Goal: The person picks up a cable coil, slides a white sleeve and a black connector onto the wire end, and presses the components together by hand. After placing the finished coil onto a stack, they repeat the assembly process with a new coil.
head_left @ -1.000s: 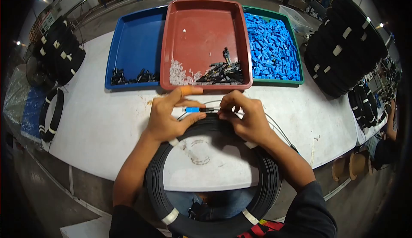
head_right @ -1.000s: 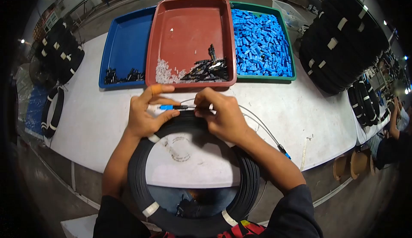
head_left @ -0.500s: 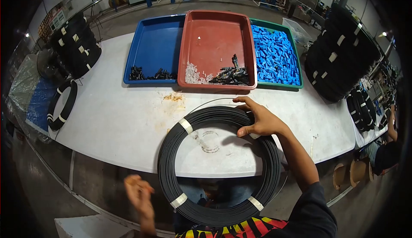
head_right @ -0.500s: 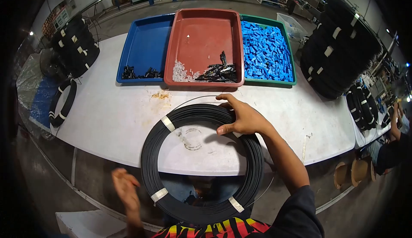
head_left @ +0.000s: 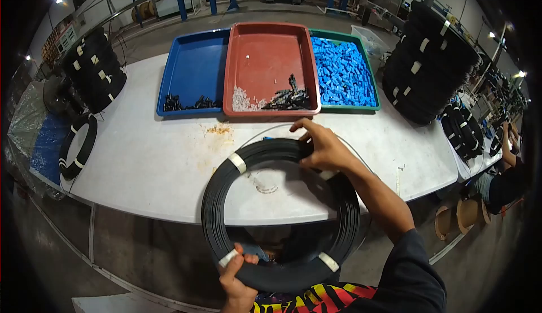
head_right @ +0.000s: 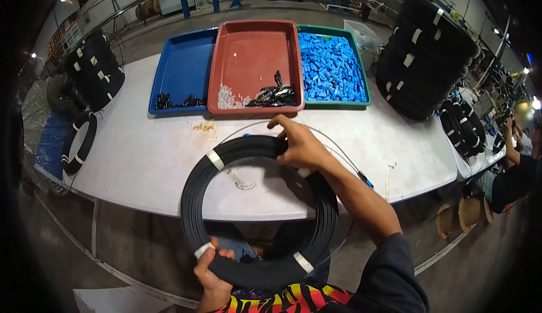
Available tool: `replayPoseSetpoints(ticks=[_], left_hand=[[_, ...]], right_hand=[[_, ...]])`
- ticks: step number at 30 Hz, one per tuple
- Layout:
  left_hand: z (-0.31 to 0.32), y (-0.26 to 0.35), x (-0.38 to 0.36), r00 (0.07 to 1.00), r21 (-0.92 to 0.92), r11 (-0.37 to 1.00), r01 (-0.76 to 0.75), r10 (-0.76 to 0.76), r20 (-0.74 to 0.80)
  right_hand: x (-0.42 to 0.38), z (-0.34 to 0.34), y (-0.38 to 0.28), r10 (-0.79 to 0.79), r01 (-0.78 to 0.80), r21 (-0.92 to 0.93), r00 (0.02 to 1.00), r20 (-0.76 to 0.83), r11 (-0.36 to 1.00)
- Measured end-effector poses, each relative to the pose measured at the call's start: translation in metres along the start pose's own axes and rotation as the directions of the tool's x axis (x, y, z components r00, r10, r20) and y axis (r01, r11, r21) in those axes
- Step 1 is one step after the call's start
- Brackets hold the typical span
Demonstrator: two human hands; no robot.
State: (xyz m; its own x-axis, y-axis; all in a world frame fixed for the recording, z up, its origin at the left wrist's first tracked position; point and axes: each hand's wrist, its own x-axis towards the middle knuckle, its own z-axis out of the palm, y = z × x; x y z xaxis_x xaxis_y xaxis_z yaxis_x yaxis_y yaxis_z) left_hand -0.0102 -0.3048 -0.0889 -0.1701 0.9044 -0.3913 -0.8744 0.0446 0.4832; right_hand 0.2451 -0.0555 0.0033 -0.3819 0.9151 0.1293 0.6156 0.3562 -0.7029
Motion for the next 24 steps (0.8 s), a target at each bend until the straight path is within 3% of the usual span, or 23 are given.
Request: replayPoseSetpoints(ticks=[4,6,7,9,11,12,14,15,16,17,19,20,21,23,24], left_hand=[[0.024,0.016,-0.023,0.994,0.040,0.993,-0.112,0.111,0.026],[0.026,0.033,-0.020,0.867,0.175,0.897,-0.406,0.318,0.384],[0.035,0.043,-0.020,0.829,0.227,0.846,-0.482,0.356,0.431],[0.046,0.078,-0.004,0.565,0.214,0.684,-0.697,0.342,0.751],[0.048,0.103,-0.008,0.478,0.390,0.314,-0.866,0.289,0.830],[0.054,0.102,-0.002,0.465,0.378,0.309,-0.873,0.291,0.836],[0.075,0.094,0.022,0.167,0.003,0.325,-0.946,0.479,0.862],[0.083,0.093,0.029,0.025,-0.183,0.307,-0.934,0.567,0.823],[0.087,0.114,0.025,-0.025,-0.059,0.107,-0.992,0.289,0.957],[0.089,0.113,0.021,-0.044,-0.060,0.073,-0.996,0.192,0.980],[0.084,0.096,0.021,-0.131,-0.111,-0.139,-0.984,0.147,0.980],[0.084,0.098,0.016,-0.103,-0.093,-0.138,-0.986,0.073,0.992],[0.086,0.100,0.012,-0.070,-0.069,-0.135,-0.988,-0.003,0.998],[0.081,0.080,0.018,-0.164,-0.145,-0.274,-0.951,0.048,0.985],[0.070,0.086,0.018,-0.156,-0.172,-0.227,-0.959,-0.086,0.984]], right_hand=[[-0.021,-0.016,-0.036,-0.079,0.096,0.108,0.986,-0.148,0.990],[-0.023,-0.032,-0.059,-0.058,0.108,0.194,0.967,-0.247,0.975],[-0.024,-0.042,-0.074,-0.047,0.120,0.273,0.965,-0.260,0.955],[-0.029,-0.061,-0.102,-0.029,0.178,0.397,0.935,-0.353,0.900],[-0.026,-0.065,-0.108,-0.145,0.359,0.351,0.849,-0.509,0.865],[-0.024,-0.062,-0.107,-0.167,0.428,0.365,0.806,-0.567,0.827],[-0.014,-0.058,-0.076,-0.215,0.489,0.322,0.760,-0.614,0.811],[-0.003,-0.050,-0.042,-0.171,0.508,0.501,0.801,-0.573,0.700],[0.005,-0.044,-0.020,-0.141,0.499,0.661,0.844,-0.518,0.560],[0.001,-0.028,-0.018,-0.390,0.519,0.014,0.659,-0.644,0.855],[-0.010,-0.003,-0.015,-0.207,0.566,0.326,0.682,-0.701,0.757],[-0.026,-0.006,-0.008,-0.247,0.370,0.087,0.758,-0.604,0.925],[-0.039,-0.008,-0.001,-0.434,0.210,-0.475,0.790,-0.433,0.855],[-0.059,-0.003,0.007,-0.333,0.282,-0.177,0.776,-0.536,0.943],[-0.065,0.003,0.009,-0.276,0.306,-0.047,0.769,-0.577,0.951]])
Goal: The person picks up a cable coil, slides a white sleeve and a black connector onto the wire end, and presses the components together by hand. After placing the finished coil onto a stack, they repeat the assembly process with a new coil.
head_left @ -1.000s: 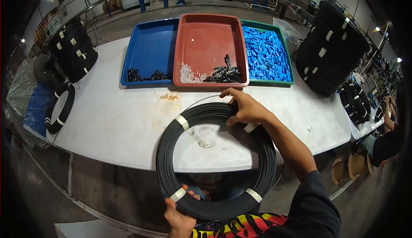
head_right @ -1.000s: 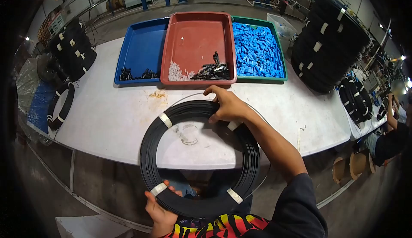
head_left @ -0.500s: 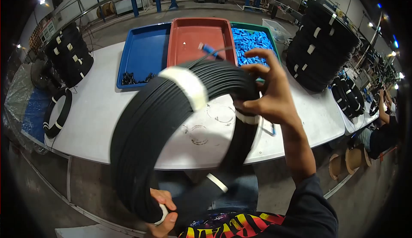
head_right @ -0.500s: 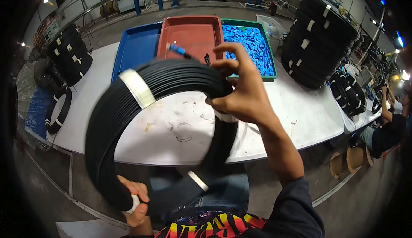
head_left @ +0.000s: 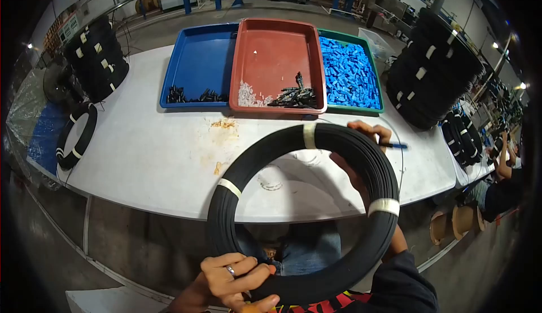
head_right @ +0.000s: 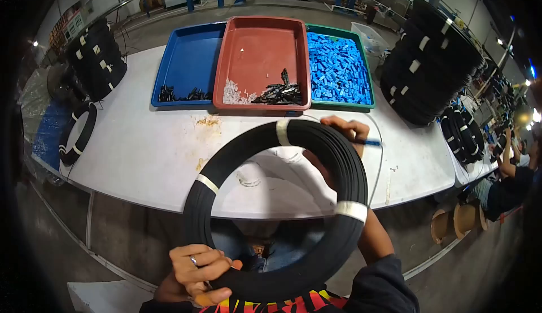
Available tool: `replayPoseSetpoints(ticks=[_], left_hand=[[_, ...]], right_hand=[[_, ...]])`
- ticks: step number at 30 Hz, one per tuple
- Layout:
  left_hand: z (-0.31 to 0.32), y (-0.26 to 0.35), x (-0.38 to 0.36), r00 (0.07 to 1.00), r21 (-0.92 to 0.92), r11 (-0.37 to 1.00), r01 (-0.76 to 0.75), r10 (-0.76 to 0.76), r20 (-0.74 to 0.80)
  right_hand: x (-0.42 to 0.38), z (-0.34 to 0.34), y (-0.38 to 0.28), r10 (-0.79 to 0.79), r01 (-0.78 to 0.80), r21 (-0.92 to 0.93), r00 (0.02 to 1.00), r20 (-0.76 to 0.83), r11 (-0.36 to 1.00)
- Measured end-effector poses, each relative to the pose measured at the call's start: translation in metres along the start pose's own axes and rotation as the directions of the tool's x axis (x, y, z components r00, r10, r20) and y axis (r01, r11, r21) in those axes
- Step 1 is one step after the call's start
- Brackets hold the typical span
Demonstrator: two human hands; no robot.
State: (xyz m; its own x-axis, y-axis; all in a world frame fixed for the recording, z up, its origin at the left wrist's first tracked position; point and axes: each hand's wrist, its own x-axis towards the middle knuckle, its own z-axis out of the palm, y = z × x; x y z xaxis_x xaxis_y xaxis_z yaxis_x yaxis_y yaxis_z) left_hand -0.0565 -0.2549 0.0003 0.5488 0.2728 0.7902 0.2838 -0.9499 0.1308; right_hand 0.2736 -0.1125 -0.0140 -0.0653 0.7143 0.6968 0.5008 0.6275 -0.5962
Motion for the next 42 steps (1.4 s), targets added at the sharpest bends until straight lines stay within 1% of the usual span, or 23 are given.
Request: replayPoseSetpoints(ticks=[1,2,3,7,9,10,12,13,15,16,18,19,21,24,25,27,29,31,32,34,36,41,42], left_hand=[[-0.006,-0.001,-0.008,0.990,-0.054,0.998,-0.032,0.039,0.134],[0.000,-0.002,-0.007,0.993,-0.029,0.997,-0.068,0.071,0.090],[0.023,0.002,0.001,0.995,0.091,0.995,0.030,-0.020,-0.101],[0.027,0.002,0.000,0.993,0.069,0.996,0.050,-0.043,-0.106],[0.021,0.000,-0.002,0.991,0.012,1.000,0.001,-0.003,0.136],[0.027,-0.001,-0.003,0.994,0.120,0.991,-0.056,0.045,0.098],[0.036,-0.009,-0.010,0.982,0.137,0.979,-0.154,0.137,0.128],[0.039,-0.011,-0.013,0.961,0.155,0.955,-0.253,0.230,0.156],[0.044,-0.009,-0.016,0.968,0.149,0.963,-0.224,0.202,0.151],[0.048,-0.010,-0.020,0.969,0.167,0.959,-0.228,0.207,0.132],[0.053,-0.012,-0.022,0.971,0.182,0.956,-0.231,0.213,0.112],[0.055,-0.013,-0.020,0.969,0.186,0.953,-0.237,0.220,0.111],[0.057,-0.018,-0.019,0.967,0.191,0.950,-0.246,0.229,0.108],[0.065,-0.018,-0.022,0.954,0.188,0.937,-0.293,0.276,0.113],[0.069,-0.017,-0.027,0.964,0.188,0.947,-0.259,0.240,0.118],[0.067,-0.016,-0.028,0.968,0.190,0.953,-0.238,0.216,0.131],[0.064,-0.016,-0.024,0.970,0.147,0.970,-0.192,0.165,0.179],[0.063,-0.018,-0.021,0.969,0.156,0.966,-0.206,0.179,0.173],[0.062,-0.019,-0.021,0.964,0.158,0.961,-0.226,0.196,0.181],[0.063,-0.020,-0.023,0.958,0.168,0.956,-0.242,0.209,0.195],[0.068,-0.021,-0.029,0.971,0.163,0.958,-0.237,0.229,0.064],[0.064,-0.015,-0.033,0.969,0.194,0.950,-0.245,0.234,0.079],[0.062,-0.012,-0.032,0.978,0.127,0.971,-0.202,0.194,0.073]], right_hand=[[-0.006,0.000,-0.001,0.062,-0.056,0.118,0.997,-0.049,0.991],[-0.007,-0.009,-0.010,-0.035,0.038,-0.109,0.999,0.036,0.993],[-0.014,-0.013,-0.004,0.021,-0.010,-0.152,0.997,0.075,0.988],[-0.044,-0.045,0.023,0.277,-0.281,0.046,0.958,0.077,0.959],[-0.041,-0.079,0.024,0.118,-0.044,-0.197,0.916,0.383,0.979],[-0.041,-0.089,0.020,0.148,-0.031,-0.268,0.891,0.428,0.963],[-0.042,-0.107,0.008,0.309,-0.085,-0.433,0.821,0.480,0.898],[-0.049,-0.120,0.021,0.250,-0.013,-0.420,0.821,0.513,0.907],[-0.057,-0.138,0.023,0.358,-0.133,-0.480,0.837,0.413,0.867],[-0.063,-0.150,0.031,0.456,-0.369,-0.298,0.831,0.319,0.880],[-0.069,-0.167,0.037,0.659,-0.680,0.098,0.730,0.181,0.727],[-0.079,-0.179,0.045,0.803,-0.769,0.423,0.578,0.142,0.479],[-0.085,-0.189,0.049,0.922,-0.765,0.576,0.384,0.051,0.288],[-0.055,-0.178,0.022,0.933,-0.712,0.649,0.360,0.008,0.269],[-0.053,-0.182,0.027,0.934,-0.712,0.650,0.357,0.009,0.266],[-0.050,-0.192,0.041,0.833,-0.567,0.706,0.550,-0.060,0.425],[-0.024,-0.162,0.020,0.830,-0.490,0.737,0.531,-0.171,0.465],[-0.014,-0.146,0.018,0.702,-0.392,0.679,0.663,-0.260,0.621],[0.002,-0.116,-0.004,0.690,-0.388,0.656,0.663,-0.290,0.648],[0.013,-0.079,-0.020,0.550,-0.349,0.572,0.805,-0.224,0.743],[0.026,-0.054,-0.041,0.449,-0.357,0.445,0.885,-0.119,0.821],[0.040,-0.027,-0.037,0.448,-0.453,0.200,0.891,0.073,0.869],[0.044,-0.020,-0.037,0.455,-0.455,0.129,0.890,0.031,0.881]])
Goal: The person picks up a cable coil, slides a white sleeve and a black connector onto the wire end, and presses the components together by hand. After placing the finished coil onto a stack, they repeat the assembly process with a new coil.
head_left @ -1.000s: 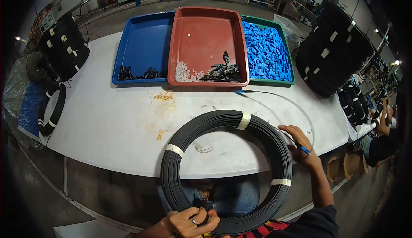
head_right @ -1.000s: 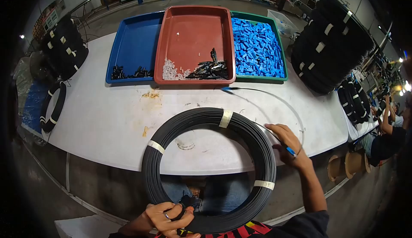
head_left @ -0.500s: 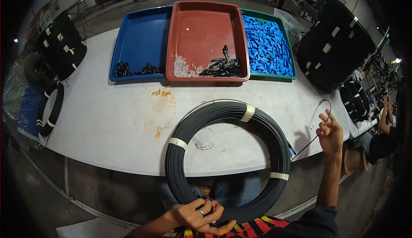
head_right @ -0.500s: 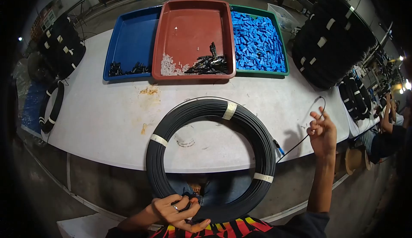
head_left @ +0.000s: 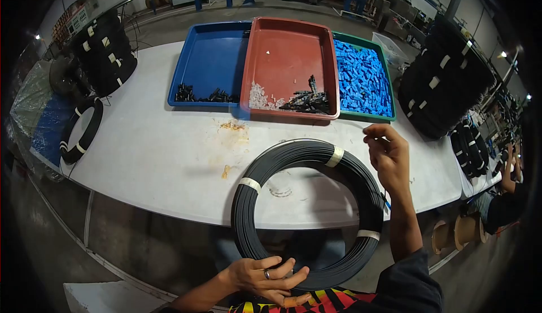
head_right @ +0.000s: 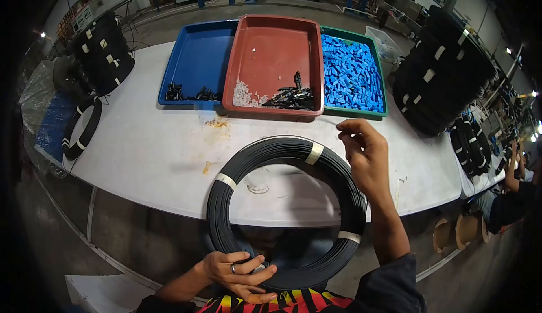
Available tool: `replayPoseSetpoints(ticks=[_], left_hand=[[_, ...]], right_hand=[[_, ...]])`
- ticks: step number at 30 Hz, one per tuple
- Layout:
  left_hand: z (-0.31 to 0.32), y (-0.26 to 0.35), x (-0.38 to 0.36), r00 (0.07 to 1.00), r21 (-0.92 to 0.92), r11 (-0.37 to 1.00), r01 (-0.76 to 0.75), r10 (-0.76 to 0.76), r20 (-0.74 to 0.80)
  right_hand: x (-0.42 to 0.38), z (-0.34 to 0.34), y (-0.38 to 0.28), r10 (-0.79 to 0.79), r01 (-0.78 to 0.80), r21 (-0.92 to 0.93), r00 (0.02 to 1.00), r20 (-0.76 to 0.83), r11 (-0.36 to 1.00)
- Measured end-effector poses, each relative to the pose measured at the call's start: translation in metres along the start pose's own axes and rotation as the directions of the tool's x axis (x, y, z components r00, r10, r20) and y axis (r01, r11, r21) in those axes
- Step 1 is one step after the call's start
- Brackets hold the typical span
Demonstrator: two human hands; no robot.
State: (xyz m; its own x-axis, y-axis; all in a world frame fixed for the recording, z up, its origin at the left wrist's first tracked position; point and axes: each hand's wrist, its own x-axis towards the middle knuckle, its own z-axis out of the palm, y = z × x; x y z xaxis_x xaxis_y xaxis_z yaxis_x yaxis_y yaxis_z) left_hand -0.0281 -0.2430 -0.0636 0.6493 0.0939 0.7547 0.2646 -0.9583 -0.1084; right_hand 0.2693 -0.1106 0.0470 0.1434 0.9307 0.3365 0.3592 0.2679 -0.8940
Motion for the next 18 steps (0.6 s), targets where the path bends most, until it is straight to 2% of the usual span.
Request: replayPoseSetpoints(ticks=[1,2,5,7,9,11,13,15,16,17,18], left_hand=[[-0.003,0.002,0.003,0.999,-0.076,0.996,0.040,-0.040,0.004],[-0.007,0.002,0.006,0.999,-0.079,0.996,0.035,-0.035,0.001],[-0.030,-0.012,0.036,0.961,-0.090,0.962,0.259,-0.266,-0.078],[-0.038,-0.042,0.050,0.928,-0.147,0.920,0.363,-0.372,-0.037],[-0.041,-0.077,0.060,0.901,-0.040,0.901,0.431,-0.429,0.064],[-0.032,-0.112,0.076,0.857,-0.039,0.860,0.509,-0.502,0.112],[-0.018,-0.140,0.086,0.868,0.026,0.874,0.485,-0.485,0.110],[0.001,-0.169,0.094,0.963,0.136,0.957,0.256,-0.265,0.052],[0.004,-0.177,0.105,0.964,0.131,0.959,0.251,-0.259,0.054],[0.010,-0.182,0.116,0.970,0.140,0.968,0.207,-0.222,0.099],[0.014,-0.187,0.126,0.972,0.148,0.975,0.165,-0.187,0.145]], right_hand=[[0.004,-0.003,0.006,0.017,-0.016,-0.027,0.999,0.028,1.000],[0.007,-0.005,0.010,0.038,-0.036,-0.052,0.998,0.046,0.998],[0.011,-0.015,0.018,0.112,-0.109,-0.052,0.991,0.072,0.993],[0.012,-0.020,0.027,0.168,-0.167,-0.025,0.982,0.083,0.986],[0.016,-0.024,0.037,0.026,-0.021,-0.152,0.999,0.029,0.988],[0.017,-0.030,0.030,0.082,-0.077,-0.114,0.996,0.035,0.990],[0.016,-0.034,0.028,0.067,-0.059,-0.090,0.994,0.086,0.994],[0.014,-0.033,0.024,0.053,-0.041,-0.105,0.992,0.112,0.994],[0.015,-0.035,0.026,0.075,-0.062,-0.075,0.981,0.177,0.995],[0.017,-0.036,0.029,0.094,-0.086,-0.045,0.966,0.243,0.995],[0.017,-0.037,0.030,0.098,-0.090,-0.045,0.966,0.240,0.995]])
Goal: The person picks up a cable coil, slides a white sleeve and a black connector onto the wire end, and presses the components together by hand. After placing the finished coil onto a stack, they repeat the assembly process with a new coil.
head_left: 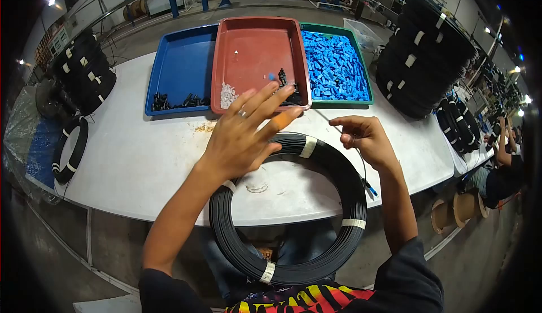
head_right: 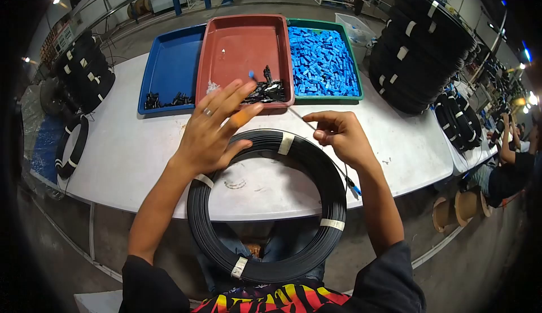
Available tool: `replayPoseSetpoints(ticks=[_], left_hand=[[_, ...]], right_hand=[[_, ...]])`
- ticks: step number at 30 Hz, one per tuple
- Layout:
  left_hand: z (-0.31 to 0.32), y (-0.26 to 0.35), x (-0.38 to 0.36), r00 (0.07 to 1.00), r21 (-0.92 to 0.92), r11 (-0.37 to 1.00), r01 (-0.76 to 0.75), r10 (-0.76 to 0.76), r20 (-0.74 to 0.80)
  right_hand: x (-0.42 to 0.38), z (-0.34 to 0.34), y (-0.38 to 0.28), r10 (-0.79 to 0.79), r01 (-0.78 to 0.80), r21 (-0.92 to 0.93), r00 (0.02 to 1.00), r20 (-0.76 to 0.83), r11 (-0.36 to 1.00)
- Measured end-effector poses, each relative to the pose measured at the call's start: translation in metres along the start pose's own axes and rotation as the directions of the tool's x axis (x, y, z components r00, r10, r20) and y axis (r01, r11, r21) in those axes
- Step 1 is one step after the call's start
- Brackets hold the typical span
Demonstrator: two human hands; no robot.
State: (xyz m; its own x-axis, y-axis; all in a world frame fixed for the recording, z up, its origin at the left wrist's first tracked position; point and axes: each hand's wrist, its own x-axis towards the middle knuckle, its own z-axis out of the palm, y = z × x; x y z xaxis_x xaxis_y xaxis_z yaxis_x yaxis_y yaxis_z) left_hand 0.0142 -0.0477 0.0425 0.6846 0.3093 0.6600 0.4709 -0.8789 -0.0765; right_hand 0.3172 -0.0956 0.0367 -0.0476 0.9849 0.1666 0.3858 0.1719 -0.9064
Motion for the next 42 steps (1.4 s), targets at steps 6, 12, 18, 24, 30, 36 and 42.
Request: replayPoseSetpoints(ticks=[6,12,18,24,30,36,42], left_hand=[[0.042,-0.038,0.026,0.981,-0.130,0.991,0.034,-0.009,0.195],[0.052,-0.045,0.022,0.931,-0.766,0.537,0.354,-0.120,0.346],[0.036,-0.042,0.025,0.840,-0.737,0.404,0.542,-0.252,0.480],[0.055,-0.026,0.047,0.778,-0.784,0.194,0.590,-0.397,0.487],[0.091,-0.047,0.041,0.768,-0.601,0.480,0.639,-0.357,0.531],[0.073,-0.078,0.011,0.615,-0.429,0.529,0.733,-0.244,0.750],[0.020,-0.067,-0.050,0.576,-0.419,0.438,0.795,-0.330,0.748]], right_hand=[[0.010,-0.003,0.016,-0.005,-0.124,0.430,0.958,0.287,0.894],[0.003,0.001,0.049,0.147,-0.144,0.087,0.989,-0.029,0.986],[-0.055,-0.022,0.043,0.079,-0.066,-0.468,0.997,0.009,0.881],[-0.083,-0.019,0.046,0.142,-0.123,-0.505,0.990,-0.001,0.855],[-0.084,-0.023,0.047,0.121,-0.096,-0.537,0.993,0.012,0.838],[-0.094,-0.031,0.031,0.205,-0.222,-0.526,0.975,-0.092,0.821],[-0.144,-0.010,0.027,0.269,-0.268,-0.033,0.963,0.015,0.963]])
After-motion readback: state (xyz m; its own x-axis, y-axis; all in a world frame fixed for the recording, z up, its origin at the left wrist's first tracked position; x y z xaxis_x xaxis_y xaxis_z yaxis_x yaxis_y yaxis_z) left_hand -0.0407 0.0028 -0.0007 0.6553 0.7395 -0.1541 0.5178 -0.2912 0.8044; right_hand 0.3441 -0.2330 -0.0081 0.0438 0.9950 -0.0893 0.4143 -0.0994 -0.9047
